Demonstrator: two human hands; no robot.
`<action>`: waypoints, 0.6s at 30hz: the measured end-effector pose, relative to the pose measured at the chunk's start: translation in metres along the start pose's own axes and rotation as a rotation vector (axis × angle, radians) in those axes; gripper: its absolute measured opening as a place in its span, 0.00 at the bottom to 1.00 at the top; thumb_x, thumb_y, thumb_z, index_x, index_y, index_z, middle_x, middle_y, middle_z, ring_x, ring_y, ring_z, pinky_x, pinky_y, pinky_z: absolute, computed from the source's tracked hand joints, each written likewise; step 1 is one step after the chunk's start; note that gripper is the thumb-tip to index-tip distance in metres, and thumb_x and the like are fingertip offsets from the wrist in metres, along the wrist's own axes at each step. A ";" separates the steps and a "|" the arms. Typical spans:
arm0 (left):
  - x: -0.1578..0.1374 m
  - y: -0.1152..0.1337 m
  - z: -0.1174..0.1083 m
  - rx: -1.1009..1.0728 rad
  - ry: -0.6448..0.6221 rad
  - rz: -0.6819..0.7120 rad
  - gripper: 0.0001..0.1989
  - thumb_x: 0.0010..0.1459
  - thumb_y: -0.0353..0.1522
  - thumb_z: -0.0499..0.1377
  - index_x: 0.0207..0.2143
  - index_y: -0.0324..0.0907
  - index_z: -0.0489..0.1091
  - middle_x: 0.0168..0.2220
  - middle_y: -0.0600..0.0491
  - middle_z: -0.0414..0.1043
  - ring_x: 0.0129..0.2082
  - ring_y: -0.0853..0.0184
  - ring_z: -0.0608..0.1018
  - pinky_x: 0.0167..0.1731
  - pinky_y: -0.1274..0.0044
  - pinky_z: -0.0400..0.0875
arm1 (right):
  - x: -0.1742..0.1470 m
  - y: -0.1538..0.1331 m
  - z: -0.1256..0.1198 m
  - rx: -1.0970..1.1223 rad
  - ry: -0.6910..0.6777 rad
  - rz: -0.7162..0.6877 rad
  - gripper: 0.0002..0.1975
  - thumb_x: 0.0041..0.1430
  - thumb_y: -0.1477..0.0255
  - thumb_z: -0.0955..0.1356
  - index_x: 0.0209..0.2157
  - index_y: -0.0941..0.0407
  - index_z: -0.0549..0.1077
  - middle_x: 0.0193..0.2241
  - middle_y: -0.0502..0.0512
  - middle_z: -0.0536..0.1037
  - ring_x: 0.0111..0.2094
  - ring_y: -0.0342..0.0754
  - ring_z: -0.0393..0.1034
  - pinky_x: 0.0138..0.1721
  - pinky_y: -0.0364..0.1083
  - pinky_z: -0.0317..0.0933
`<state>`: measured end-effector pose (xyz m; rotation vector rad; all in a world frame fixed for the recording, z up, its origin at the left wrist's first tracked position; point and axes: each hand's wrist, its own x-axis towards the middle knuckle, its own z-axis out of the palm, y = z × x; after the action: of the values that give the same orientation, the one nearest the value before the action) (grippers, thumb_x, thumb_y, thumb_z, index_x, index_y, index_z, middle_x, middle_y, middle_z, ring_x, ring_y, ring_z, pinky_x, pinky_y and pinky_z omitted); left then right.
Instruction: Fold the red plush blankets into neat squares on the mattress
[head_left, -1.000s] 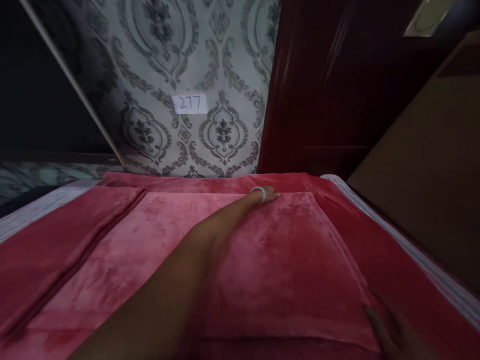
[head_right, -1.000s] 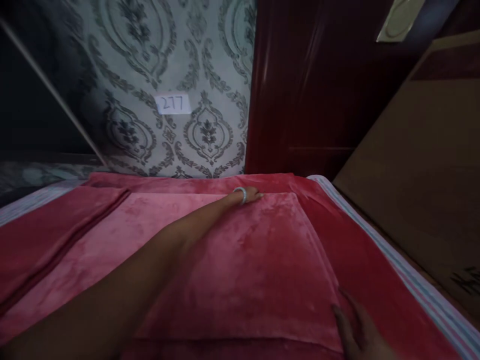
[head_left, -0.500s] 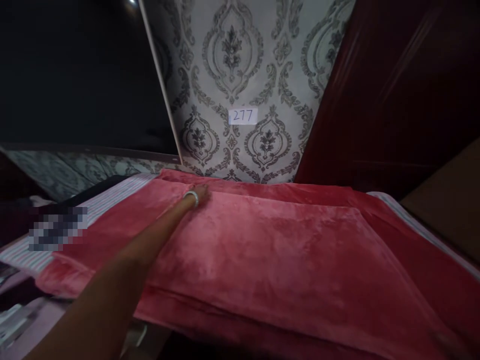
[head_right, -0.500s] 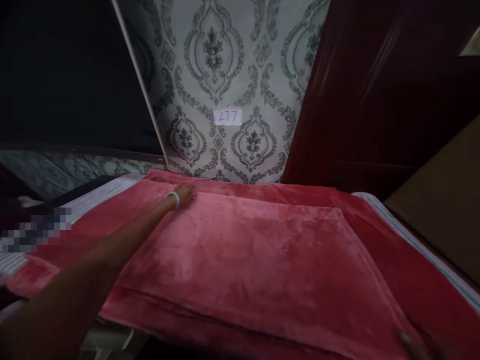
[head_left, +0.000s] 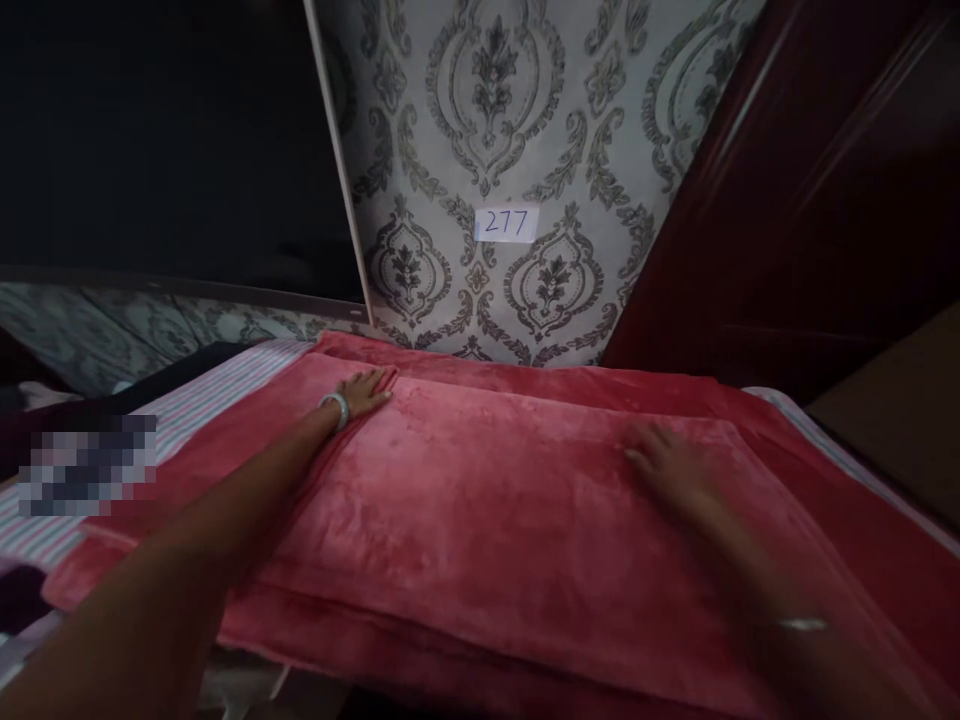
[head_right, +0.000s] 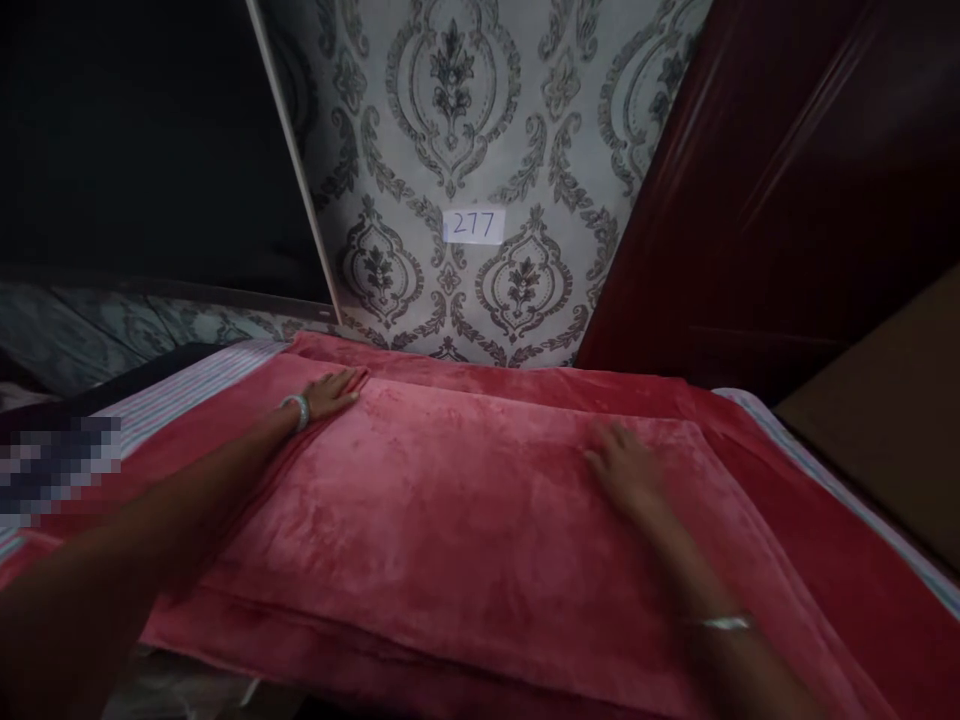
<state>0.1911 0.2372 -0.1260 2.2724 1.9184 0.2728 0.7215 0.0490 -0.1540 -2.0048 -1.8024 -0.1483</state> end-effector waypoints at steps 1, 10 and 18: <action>0.000 0.002 0.004 0.054 -0.040 0.017 0.40 0.64 0.50 0.51 0.73 0.44 0.52 0.73 0.42 0.53 0.72 0.44 0.56 0.67 0.50 0.52 | 0.011 -0.032 0.008 -0.016 -0.117 -0.040 0.15 0.67 0.68 0.65 0.49 0.58 0.78 0.56 0.70 0.76 0.57 0.61 0.71 0.56 0.57 0.66; 0.002 -0.003 0.025 0.279 -0.031 0.086 0.36 0.69 0.47 0.42 0.75 0.46 0.44 0.76 0.46 0.43 0.74 0.47 0.49 0.67 0.49 0.48 | 0.064 -0.234 0.079 0.149 -0.415 -0.288 0.32 0.73 0.55 0.57 0.72 0.51 0.55 0.75 0.59 0.48 0.75 0.57 0.39 0.71 0.65 0.37; 0.000 0.004 0.018 0.278 -0.016 0.090 0.36 0.68 0.45 0.44 0.75 0.44 0.46 0.75 0.43 0.46 0.73 0.46 0.52 0.67 0.50 0.51 | 0.071 -0.203 0.085 0.102 -0.438 -0.277 0.31 0.74 0.52 0.56 0.72 0.50 0.56 0.74 0.56 0.51 0.74 0.58 0.42 0.70 0.66 0.35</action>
<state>0.1992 0.2368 -0.1421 2.5286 1.9550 -0.0038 0.5178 0.1579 -0.1541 -1.8067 -2.3002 0.3189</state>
